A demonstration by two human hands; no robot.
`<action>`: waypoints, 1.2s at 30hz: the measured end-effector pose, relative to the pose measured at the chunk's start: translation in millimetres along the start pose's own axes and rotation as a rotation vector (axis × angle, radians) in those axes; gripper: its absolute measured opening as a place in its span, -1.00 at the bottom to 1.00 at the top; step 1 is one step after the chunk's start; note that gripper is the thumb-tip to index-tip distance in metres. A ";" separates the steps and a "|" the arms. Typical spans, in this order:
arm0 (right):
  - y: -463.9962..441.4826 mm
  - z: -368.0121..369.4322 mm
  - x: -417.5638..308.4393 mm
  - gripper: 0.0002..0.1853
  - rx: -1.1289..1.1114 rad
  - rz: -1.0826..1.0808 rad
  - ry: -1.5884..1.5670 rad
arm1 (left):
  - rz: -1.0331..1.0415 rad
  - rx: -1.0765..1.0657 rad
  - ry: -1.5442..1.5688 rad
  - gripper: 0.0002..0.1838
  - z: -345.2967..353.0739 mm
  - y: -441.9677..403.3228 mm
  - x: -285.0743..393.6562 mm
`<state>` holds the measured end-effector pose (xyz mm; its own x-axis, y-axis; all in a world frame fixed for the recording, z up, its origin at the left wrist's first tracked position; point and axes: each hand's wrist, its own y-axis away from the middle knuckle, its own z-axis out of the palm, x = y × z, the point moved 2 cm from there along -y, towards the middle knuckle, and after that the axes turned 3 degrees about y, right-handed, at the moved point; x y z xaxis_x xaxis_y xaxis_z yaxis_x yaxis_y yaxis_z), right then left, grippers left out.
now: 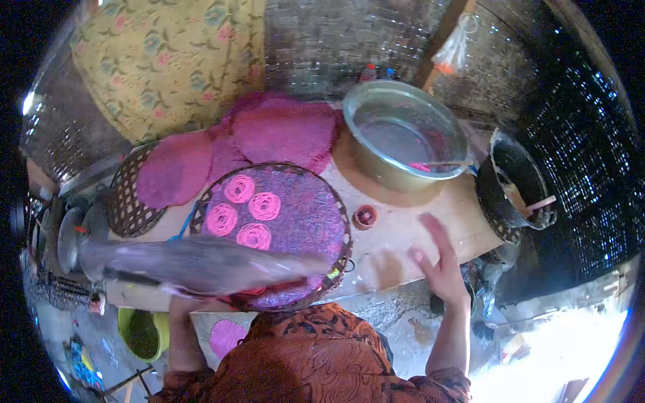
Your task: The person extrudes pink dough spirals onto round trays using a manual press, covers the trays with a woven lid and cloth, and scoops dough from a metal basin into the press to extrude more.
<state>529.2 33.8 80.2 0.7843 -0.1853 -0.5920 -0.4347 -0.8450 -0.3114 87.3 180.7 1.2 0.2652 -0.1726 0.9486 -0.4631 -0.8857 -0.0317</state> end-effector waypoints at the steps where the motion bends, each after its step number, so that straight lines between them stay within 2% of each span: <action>1: -4.0 1.8 -28.8 -0.21 -0.357 -0.103 -0.224 | -0.006 -0.103 0.108 -0.44 16.9 -5.9 15.9; 2: -5.4 10.5 -50.6 -0.05 -0.713 -0.207 -0.441 | -0.001 -0.206 0.207 -0.39 33.2 -11.1 31.3; 3: -7.4 31.4 -61.3 0.06 -0.989 -0.420 -0.493 | 0.004 -0.297 0.292 -0.35 47.0 -16.5 46.1; 4: -4.1 45.0 -72.8 0.05 -1.185 -0.492 -0.455 | 0.008 -0.370 0.373 -0.30 58.1 -22.0 60.5; 5: -2.4 55.8 -77.5 0.05 -1.191 -0.512 -0.450 | 0.006 -0.402 0.428 -0.25 64.0 -28.6 72.6; 7: 10.0 74.4 -82.3 0.32 -1.794 -0.317 -0.636 | 0.009 -0.403 0.462 -0.21 57.4 -44.9 97.0; 8: 14.3 83.5 -85.8 0.32 -1.929 -0.235 -0.702 | -0.018 -0.653 0.333 -0.12 54.2 -54.0 109.4; 9: 18.7 87.1 -86.1 0.32 -1.968 -0.158 -0.760 | 0.073 -0.746 0.293 -0.04 45.0 -58.2 117.9; 10: 24.1 94.1 -85.0 0.32 -1.974 -0.065 -0.832 | 0.168 -0.835 0.260 0.05 35.7 -62.1 126.2; 11: 28.8 99.4 -83.9 0.32 -1.966 0.031 -0.898 | 0.385 -0.764 0.313 0.14 22.2 -64.3 134.3; 12: 32.1 104.6 -82.4 0.32 -1.939 0.122 -0.960 | 0.551 -0.728 0.646 0.23 20.9 -71.2 157.1; 14: 43.1 114.0 -78.1 0.32 -1.870 0.315 -1.086 | 0.721 -0.738 1.063 0.22 21.0 -92.4 187.3; 16: 46.9 116.6 -75.3 0.31 -1.794 0.444 -1.153 | 0.751 -0.787 1.212 0.10 28.8 -105.2 202.1; 18: 49.7 116.8 -79.8 0.31 -1.721 0.535 -1.218 | 0.768 -0.776 1.313 0.07 48.7 -121.7 213.0; 20: 51.8 111.5 -68.2 0.31 -1.662 0.598 -1.257 | 0.694 -0.709 1.207 0.13 60.5 -134.8 219.0; 23: 53.8 97.9 -63.6 0.30 -1.587 0.669 -1.310 | 0.706 -0.757 1.114 0.16 73.6 -136.7 237.5; 26: 55.3 84.3 -56.5 0.30 -1.528 0.702 -1.356 | 0.763 -0.848 1.171 0.15 83.7 -130.2 243.7; 31: 54.5 77.1 -52.2 0.30 -1.457 0.731 -1.402 | 0.616 -0.718 1.285 -0.01 95.4 -133.5 249.9; 32: 54.1 76.5 -52.0 0.29 -1.450 0.733 -1.409 | 0.550 -0.674 1.392 -0.17 99.9 -136.7 246.1; 33: 53.6 76.5 -51.3 0.29 -1.440 0.730 -1.416 | 0.552 -0.673 1.389 -0.17 98.5 -141.7 239.3; 36: 52.7 73.6 -51.1 0.29 -1.422 0.725 -1.437 | 0.451 -0.680 1.479 -0.33 87.6 -176.9 203.8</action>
<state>433.7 35.6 39.4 -0.4120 -0.7339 -0.5400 0.6515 -0.6516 0.3886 297.4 264.5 172.6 -0.7604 0.5298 0.3756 -0.6342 -0.4808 -0.6055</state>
